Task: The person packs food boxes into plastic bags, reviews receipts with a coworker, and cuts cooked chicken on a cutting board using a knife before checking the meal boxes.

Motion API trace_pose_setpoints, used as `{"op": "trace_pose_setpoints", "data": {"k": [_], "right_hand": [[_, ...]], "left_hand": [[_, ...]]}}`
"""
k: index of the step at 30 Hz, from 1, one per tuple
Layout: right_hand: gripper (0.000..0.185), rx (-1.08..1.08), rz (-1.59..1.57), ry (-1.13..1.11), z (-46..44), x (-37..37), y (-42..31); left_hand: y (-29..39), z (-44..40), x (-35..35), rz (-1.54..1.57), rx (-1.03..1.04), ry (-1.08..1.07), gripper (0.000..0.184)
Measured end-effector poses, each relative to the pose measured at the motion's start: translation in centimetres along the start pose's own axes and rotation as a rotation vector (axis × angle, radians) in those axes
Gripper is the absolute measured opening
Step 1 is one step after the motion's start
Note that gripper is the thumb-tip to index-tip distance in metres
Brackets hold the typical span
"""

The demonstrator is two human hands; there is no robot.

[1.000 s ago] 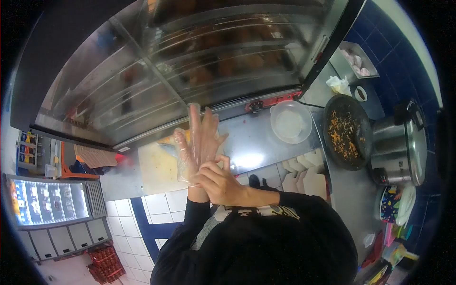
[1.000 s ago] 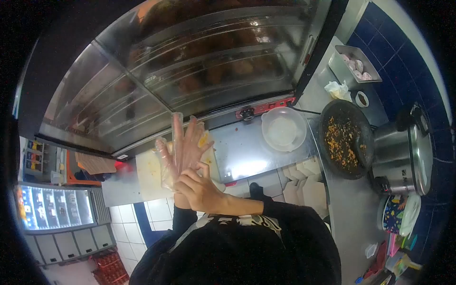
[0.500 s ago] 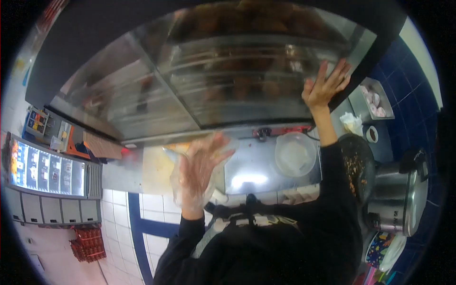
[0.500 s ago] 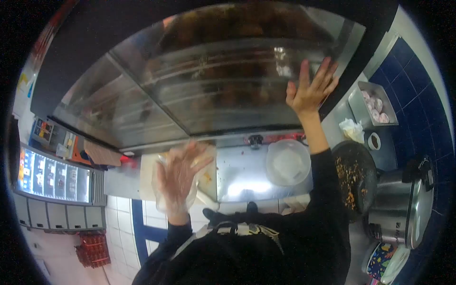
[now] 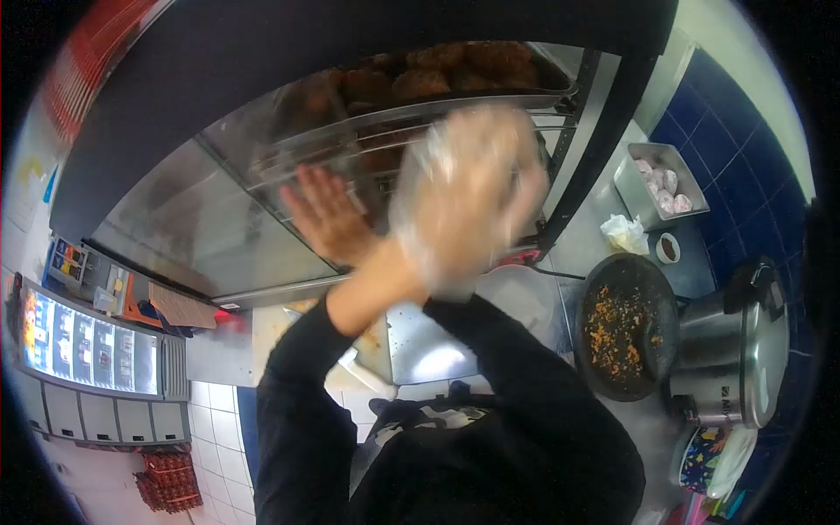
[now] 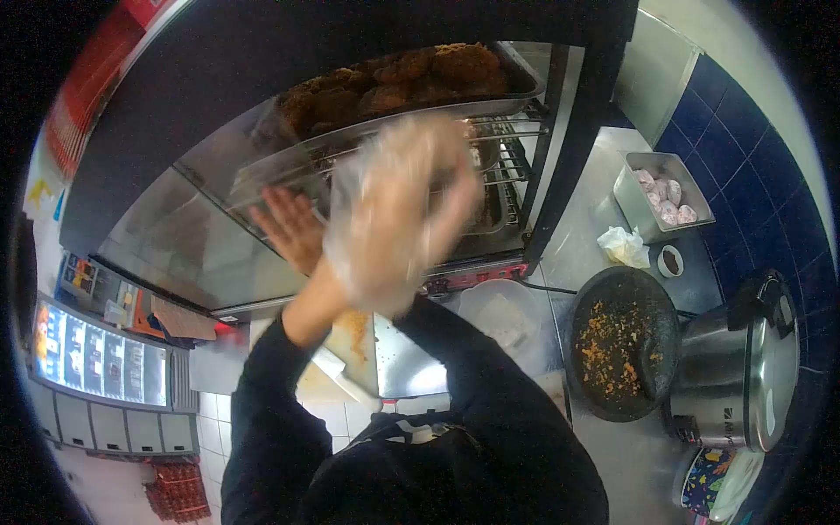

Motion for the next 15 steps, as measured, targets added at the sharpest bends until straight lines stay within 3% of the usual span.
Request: {"op": "trace_pose_setpoints", "data": {"k": [1, 2, 3, 5, 8, 10, 11, 13, 14, 15], "right_hand": [[0.067, 0.01, -0.157, -0.083, 0.1, 0.6, -1.0], [0.067, 0.036, -0.373, -0.066, -0.3, -0.9, -1.7], [0.067, 0.062, -0.587, -0.046, -0.6, -2.3, -2.6], [0.066, 0.124, -0.655, -0.22, 4.0, 2.2, -4.9], [0.061, 0.05, -0.676, -0.025, 7.6, -3.8, -5.6], [0.058, 0.267, -0.757, -0.165, 11.1, -3.1, -4.4], [0.058, 0.271, -0.754, -0.163, 12.9, -3.5, -4.5], [0.054, 0.344, -0.689, -0.482, 17.6, -0.9, -5.3], [0.054, 0.349, -0.689, -0.477, 19.2, -0.9, -5.7], [0.05, 0.354, -0.651, -0.664, 21.5, 0.3, -6.7]], "left_hand": [[-1.7, -1.4, 0.5, -0.147, -0.01, 0.022, 0.015], [-4.7, -1.7, 1.8, -0.364, -0.204, -0.141, 0.025], [-8.7, -2.4, 3.6, -0.375, -0.358, -0.309, 0.035], [-14.4, -2.6, 5.6, -0.514, -0.464, -0.525, 0.037], [-20.4, -2.5, 6.7, -0.677, -0.493, -0.725, 0.039], [-23.0, -2.1, 6.6, -0.745, -0.489, -0.801, 0.041], [-23.8, -2.0, 6.5, -0.768, -0.484, -0.827, 0.042], [-25.0, -2.0, 6.0, -0.813, -0.469, -0.86, 0.044], [-25.5, -1.9, 5.6, -0.83, -0.462, -0.872, 0.044], [-25.9, -1.8, 5.3, -0.846, -0.452, -0.883, 0.045]]}}
Point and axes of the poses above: each hand's wrist, its own z-axis away from the middle knuckle, its own x-axis out of the palm, y = z × x, the point moved 10 cm from there along -z, towards the middle knuckle, and after that the axes turned 3 degrees about x, right-handed, at the moved point
